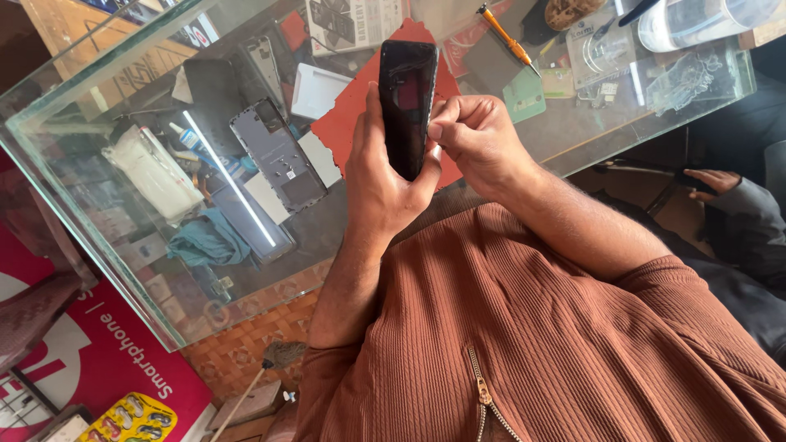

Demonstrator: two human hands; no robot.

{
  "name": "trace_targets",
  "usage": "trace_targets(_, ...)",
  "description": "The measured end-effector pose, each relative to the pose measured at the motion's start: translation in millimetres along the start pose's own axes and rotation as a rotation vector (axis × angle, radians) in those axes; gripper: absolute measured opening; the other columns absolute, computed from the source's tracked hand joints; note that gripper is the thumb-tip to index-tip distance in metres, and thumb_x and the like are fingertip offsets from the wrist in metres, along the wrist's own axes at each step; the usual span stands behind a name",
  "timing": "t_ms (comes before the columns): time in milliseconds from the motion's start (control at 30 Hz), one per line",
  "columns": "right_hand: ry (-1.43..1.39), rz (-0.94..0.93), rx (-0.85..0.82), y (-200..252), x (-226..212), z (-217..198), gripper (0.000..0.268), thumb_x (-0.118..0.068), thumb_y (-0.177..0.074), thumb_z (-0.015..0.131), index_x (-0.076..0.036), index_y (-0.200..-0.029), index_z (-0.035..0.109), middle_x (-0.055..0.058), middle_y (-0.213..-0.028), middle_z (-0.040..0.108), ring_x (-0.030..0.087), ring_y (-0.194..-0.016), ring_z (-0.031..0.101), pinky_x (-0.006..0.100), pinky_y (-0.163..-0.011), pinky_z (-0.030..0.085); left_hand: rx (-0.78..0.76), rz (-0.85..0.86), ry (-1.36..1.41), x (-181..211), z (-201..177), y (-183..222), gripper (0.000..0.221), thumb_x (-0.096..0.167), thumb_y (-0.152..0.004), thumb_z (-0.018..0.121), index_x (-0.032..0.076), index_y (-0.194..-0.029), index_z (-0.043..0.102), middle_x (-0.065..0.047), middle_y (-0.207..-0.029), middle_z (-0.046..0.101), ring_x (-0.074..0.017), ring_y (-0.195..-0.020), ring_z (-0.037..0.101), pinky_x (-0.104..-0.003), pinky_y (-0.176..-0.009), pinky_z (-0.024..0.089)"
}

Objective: The person disassembles a smartphone by removing the back cover and prying open the frame. They use a screwdriver to remove screws from the internal components and a soldering iron to work on the camera module. The person handles the battery, motherboard, and camera assembly during the process.

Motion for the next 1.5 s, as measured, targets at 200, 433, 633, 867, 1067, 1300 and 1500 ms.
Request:
trace_targets(200,0.055,0.008,-0.001,-3,-2,4,0.009,-0.002,-0.097,0.072,0.001,-0.089,0.069,0.009,-0.095,0.071,0.016,-0.084,0.068,0.029,-0.081,0.057,0.004,0.021,0.015,-1,-3,1,0.097,0.01,-0.083,0.078,-0.003,-0.162,0.023,-0.017,-0.129,0.059,-0.0317,-0.118,0.068,-0.041,-0.095,0.061)
trace_targets(433,0.059,0.017,-0.001,-5,-1,1,0.009,-0.001,-0.093,0.074,0.001,-0.085,0.069,0.008,-0.095,0.071,0.015,-0.084,0.068,0.029,-0.081,0.057,-0.007,0.037,0.046,0,-3,3,0.096,0.007,-0.083,0.074,-0.002,-0.163,0.022,-0.017,-0.129,0.059,-0.032,-0.118,0.069,-0.041,-0.097,0.061)
trace_targets(633,0.193,-0.006,0.032,-5,-3,-6,0.011,0.003,-0.09,0.074,-0.002,-0.083,0.066,0.006,-0.087,0.071,0.014,-0.078,0.067,0.029,-0.077,0.058,0.011,0.038,-0.07,1,-3,4,0.099,0.008,-0.078,0.074,-0.005,-0.16,0.02,-0.021,-0.127,0.054,-0.0348,-0.111,0.067,-0.043,-0.088,0.06)
trace_targets(867,0.091,0.029,0.018,-5,-4,4,0.004,0.0,-0.092,0.07,0.003,-0.092,0.067,0.011,-0.093,0.072,0.016,-0.082,0.069,0.029,-0.08,0.058,0.013,0.015,-0.022,-5,-2,2,0.099,0.02,-0.088,0.08,-0.005,-0.164,0.02,-0.021,-0.136,0.055,-0.0342,-0.12,0.068,-0.043,-0.097,0.061)
trace_targets(1067,0.512,-0.003,0.089,9,-10,18,0.023,0.0,-0.093,0.072,0.003,-0.112,0.06,0.007,-0.104,0.07,0.011,-0.096,0.07,0.026,-0.085,0.06,0.024,0.02,0.086,-12,-1,6,0.119,0.025,-0.082,0.085,-0.005,-0.161,0.001,-0.029,-0.15,0.038,-0.0384,-0.137,0.051,-0.048,-0.111,0.05)
trace_targets(1300,0.561,-0.15,0.079,12,-22,11,0.016,0.005,-0.097,0.072,0.005,-0.11,0.061,0.006,-0.11,0.065,0.011,-0.103,0.069,0.026,-0.094,0.06,-0.141,-0.05,0.976,-49,7,10,0.094,0.03,-0.1,0.075,-0.002,-0.163,0.014,-0.016,-0.151,0.047,-0.0215,-0.132,0.051,-0.036,-0.118,0.041)
trace_targets(1500,0.596,-0.171,0.06,16,-19,7,0.016,0.006,-0.095,0.072,0.005,-0.106,0.06,0.006,-0.107,0.063,0.011,-0.097,0.067,0.026,-0.087,0.059,-0.002,-0.101,1.062,-75,10,-9,0.074,0.038,-0.096,0.082,0.0,-0.145,0.041,-0.012,-0.134,0.059,-0.0179,-0.125,0.057,-0.033,-0.11,0.045)
Point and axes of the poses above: each hand's wrist, its own y-axis away from the middle knuckle, its own z-axis out of the palm, x = y × z, the point moved 10 cm from there along -y, towards the middle knuckle
